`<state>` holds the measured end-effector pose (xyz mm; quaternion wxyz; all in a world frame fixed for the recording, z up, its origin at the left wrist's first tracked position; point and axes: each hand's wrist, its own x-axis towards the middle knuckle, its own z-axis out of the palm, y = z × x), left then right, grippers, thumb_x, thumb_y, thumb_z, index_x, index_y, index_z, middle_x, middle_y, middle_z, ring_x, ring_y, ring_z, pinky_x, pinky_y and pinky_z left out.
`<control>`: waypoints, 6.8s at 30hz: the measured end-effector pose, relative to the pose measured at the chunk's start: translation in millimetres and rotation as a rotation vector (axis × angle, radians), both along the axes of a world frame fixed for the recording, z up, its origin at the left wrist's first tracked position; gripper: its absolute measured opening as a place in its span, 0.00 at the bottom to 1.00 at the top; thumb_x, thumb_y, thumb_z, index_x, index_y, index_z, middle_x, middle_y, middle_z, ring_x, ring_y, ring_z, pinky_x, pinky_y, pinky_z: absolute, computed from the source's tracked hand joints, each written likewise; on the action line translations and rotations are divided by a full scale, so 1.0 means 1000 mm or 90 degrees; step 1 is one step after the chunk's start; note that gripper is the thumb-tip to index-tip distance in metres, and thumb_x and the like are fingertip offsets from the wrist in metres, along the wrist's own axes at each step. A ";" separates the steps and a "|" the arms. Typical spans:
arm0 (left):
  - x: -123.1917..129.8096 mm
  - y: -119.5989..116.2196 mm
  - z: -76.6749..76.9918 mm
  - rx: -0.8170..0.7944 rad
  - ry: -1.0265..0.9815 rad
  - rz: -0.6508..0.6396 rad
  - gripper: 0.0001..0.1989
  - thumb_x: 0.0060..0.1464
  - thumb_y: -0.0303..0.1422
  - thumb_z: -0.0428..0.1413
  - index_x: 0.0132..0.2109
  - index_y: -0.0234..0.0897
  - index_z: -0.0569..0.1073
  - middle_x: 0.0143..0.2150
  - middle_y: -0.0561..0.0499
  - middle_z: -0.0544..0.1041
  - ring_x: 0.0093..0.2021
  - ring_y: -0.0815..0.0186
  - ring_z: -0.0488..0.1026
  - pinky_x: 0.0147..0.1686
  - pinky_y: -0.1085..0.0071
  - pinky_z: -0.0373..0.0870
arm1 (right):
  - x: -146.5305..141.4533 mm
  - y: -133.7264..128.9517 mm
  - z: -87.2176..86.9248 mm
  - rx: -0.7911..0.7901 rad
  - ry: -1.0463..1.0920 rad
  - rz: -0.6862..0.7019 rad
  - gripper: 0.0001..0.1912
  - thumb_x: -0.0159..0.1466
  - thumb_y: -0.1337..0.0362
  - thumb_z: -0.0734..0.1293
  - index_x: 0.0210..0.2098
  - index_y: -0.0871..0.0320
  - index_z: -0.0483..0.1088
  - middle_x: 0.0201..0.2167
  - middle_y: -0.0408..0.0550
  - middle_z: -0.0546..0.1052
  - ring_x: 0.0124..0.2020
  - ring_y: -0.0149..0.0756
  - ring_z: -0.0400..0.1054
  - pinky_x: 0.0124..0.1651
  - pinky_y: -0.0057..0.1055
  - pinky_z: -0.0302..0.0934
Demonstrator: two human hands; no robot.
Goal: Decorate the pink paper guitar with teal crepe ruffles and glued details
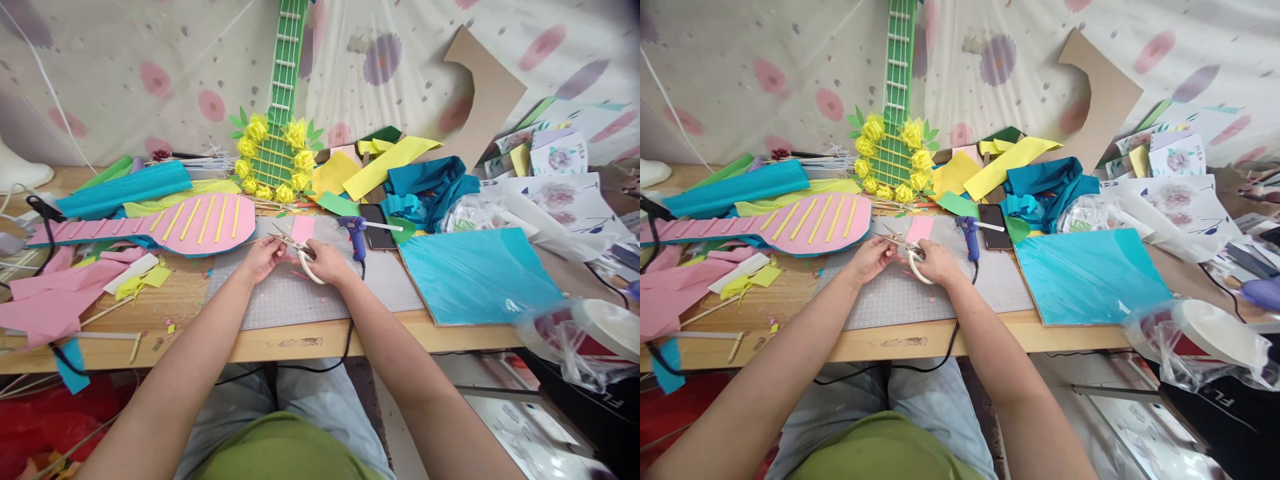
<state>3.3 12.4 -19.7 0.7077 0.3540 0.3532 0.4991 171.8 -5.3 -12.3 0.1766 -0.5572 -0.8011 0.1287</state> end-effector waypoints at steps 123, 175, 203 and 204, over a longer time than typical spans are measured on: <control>-0.002 -0.003 -0.006 0.492 1.009 0.250 0.11 0.55 0.38 0.49 0.37 0.38 0.73 0.39 0.48 0.69 0.40 0.64 0.68 0.35 0.70 0.63 | -0.001 0.017 -0.010 0.020 0.044 -0.197 0.26 0.66 0.54 0.46 0.30 0.57 0.69 0.29 0.49 0.75 0.33 0.37 0.68 0.33 0.28 0.54; -0.050 0.010 0.052 0.484 1.127 0.089 0.15 0.49 0.34 0.52 0.45 0.39 0.68 0.43 0.48 0.73 0.43 0.60 0.69 0.39 0.67 0.62 | 0.001 0.018 -0.019 0.101 0.196 -0.115 0.10 0.57 0.65 0.62 0.39 0.58 0.64 0.38 0.47 0.70 0.37 0.33 0.62 0.40 0.29 0.56; -0.178 0.133 0.097 0.309 1.270 0.263 0.32 0.42 0.35 0.55 0.55 0.23 0.61 0.59 0.32 0.57 0.57 0.44 0.54 0.50 0.50 0.57 | 0.002 0.024 -0.024 0.042 0.230 -0.174 0.09 0.57 0.63 0.61 0.37 0.57 0.65 0.33 0.46 0.69 0.31 0.33 0.62 0.34 0.30 0.58; -0.192 0.140 0.095 0.296 1.267 0.258 0.35 0.41 0.36 0.56 0.56 0.22 0.59 0.61 0.31 0.54 0.59 0.44 0.51 0.51 0.49 0.55 | 0.002 0.024 -0.024 0.042 0.224 -0.176 0.09 0.57 0.62 0.60 0.37 0.57 0.65 0.33 0.46 0.69 0.30 0.32 0.62 0.34 0.30 0.58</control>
